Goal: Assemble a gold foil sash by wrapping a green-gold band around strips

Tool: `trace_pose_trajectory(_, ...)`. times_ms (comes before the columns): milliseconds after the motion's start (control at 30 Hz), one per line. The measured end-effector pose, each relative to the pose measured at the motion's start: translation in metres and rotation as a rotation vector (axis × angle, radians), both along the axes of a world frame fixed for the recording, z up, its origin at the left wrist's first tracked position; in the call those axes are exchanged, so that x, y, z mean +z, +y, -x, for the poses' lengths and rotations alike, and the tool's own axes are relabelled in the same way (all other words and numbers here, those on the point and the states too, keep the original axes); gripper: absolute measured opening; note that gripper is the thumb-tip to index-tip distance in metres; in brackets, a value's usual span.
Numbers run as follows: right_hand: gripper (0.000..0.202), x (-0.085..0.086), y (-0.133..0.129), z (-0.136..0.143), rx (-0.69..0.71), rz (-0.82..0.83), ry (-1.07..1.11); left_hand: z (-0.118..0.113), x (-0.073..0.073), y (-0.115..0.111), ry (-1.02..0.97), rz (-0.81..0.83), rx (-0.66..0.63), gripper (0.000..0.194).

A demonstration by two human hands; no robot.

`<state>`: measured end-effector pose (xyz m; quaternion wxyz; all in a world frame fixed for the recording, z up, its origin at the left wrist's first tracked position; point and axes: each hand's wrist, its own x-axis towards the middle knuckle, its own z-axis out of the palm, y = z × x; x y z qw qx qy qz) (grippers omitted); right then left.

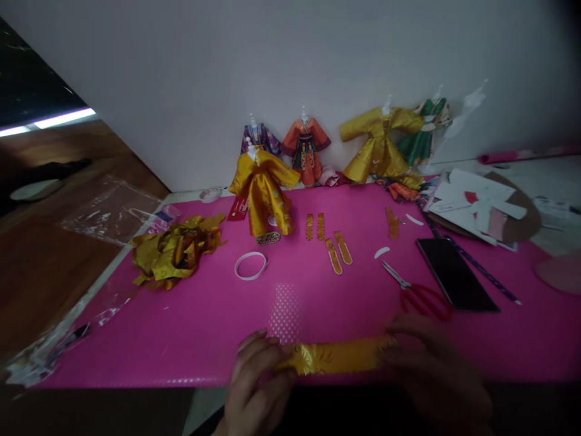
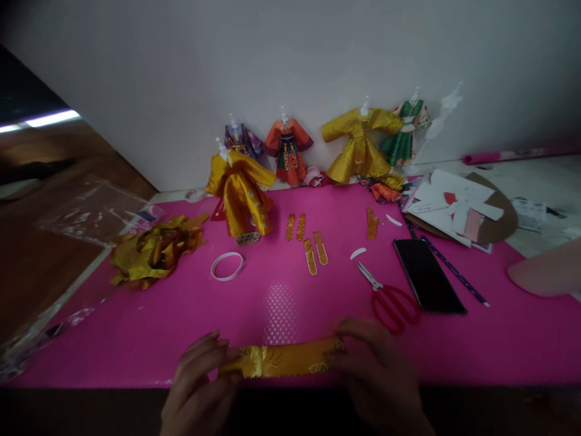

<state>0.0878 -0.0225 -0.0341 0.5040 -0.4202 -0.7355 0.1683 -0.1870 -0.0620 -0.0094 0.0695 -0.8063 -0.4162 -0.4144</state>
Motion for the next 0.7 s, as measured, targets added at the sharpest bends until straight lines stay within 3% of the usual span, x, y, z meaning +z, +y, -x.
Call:
trace_pose_trajectory(100, 0.028, 0.003, -0.001, -0.002, 0.031, -0.101, -0.044, -0.001, -0.002, -0.002, -0.010, 0.002, 0.013, 0.019)
trace_pose_trajectory(500, 0.035, 0.003, 0.005, -0.001, 0.075, -0.154, -0.125, -0.002, -0.006, -0.002, -0.063, 0.031, 0.013, 0.025)
trace_pose_trajectory(700, 0.048, 0.014, 0.002, 0.027, 0.212, 0.006, -0.228, -0.005, 0.000, 0.004, 0.034, 0.029, -0.008, 0.020)
